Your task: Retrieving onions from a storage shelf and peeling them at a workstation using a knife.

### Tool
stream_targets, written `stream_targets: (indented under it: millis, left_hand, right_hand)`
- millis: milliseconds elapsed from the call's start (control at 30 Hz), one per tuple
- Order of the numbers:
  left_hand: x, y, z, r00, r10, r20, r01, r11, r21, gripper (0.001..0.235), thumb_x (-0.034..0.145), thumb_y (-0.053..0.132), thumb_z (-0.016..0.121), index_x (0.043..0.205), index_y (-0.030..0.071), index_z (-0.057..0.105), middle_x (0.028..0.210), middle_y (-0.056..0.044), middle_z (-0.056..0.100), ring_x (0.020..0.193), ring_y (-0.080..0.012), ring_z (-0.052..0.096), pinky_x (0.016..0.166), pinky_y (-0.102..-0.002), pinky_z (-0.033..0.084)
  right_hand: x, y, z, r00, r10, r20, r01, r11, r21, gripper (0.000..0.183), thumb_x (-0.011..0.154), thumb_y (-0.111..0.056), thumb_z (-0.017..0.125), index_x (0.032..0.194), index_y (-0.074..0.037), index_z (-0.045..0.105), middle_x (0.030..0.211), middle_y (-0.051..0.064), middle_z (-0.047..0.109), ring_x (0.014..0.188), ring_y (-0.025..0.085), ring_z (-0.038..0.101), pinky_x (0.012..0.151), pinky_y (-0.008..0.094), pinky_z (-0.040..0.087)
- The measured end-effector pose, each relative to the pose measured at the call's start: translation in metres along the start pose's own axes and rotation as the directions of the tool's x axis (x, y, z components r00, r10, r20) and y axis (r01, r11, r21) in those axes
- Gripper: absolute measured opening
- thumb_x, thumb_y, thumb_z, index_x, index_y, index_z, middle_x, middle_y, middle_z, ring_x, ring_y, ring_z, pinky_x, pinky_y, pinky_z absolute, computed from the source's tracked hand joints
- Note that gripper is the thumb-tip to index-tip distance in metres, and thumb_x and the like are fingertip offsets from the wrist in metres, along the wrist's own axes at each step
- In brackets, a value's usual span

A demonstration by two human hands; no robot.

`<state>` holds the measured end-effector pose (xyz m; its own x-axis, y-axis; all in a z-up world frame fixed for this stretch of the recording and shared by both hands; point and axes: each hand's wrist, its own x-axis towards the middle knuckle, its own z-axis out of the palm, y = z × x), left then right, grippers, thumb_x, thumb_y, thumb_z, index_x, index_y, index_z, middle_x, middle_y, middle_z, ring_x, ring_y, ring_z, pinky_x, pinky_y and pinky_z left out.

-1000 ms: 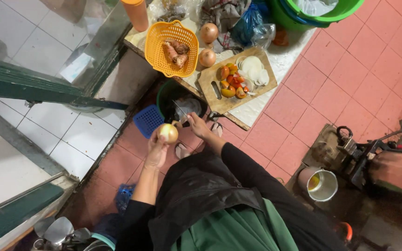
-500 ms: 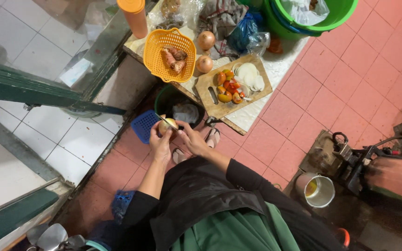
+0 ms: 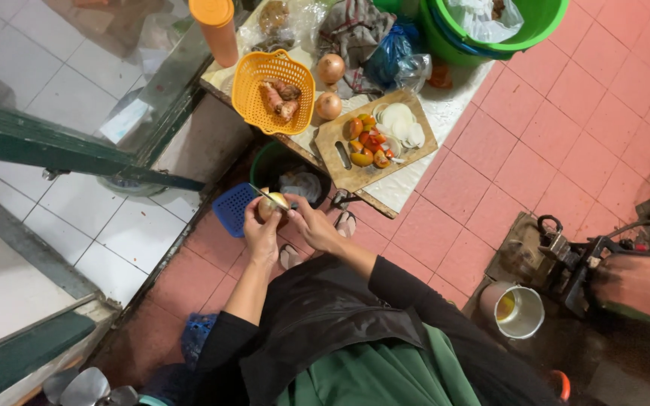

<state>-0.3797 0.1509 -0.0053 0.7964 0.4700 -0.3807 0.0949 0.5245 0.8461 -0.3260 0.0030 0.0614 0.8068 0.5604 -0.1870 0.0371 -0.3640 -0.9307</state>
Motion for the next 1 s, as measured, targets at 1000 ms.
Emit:
stream_targets:
  millis: [1000]
  left_hand:
    - [0.005, 0.028, -0.015, 0.89, -0.143, 0.434, 0.293, 0.907, -0.302, 0.063, 0.086, 0.018, 0.08, 0.143, 0.011, 0.052, 0.133, -0.01, 0.059, 0.12, -0.0309, 0.063, 0.096, -0.046, 0.057]
  right_hand:
    - [0.067, 0.166, 0.005, 0.99, 0.057, -0.132, -0.092, 0.955, -0.281, 0.045, 0.111, -0.042, 0.044, 0.139, -0.009, 0.057, 0.106, 0.024, 0.071, 0.101, 0.047, 0.067, 0.084, 0.05, 0.051]
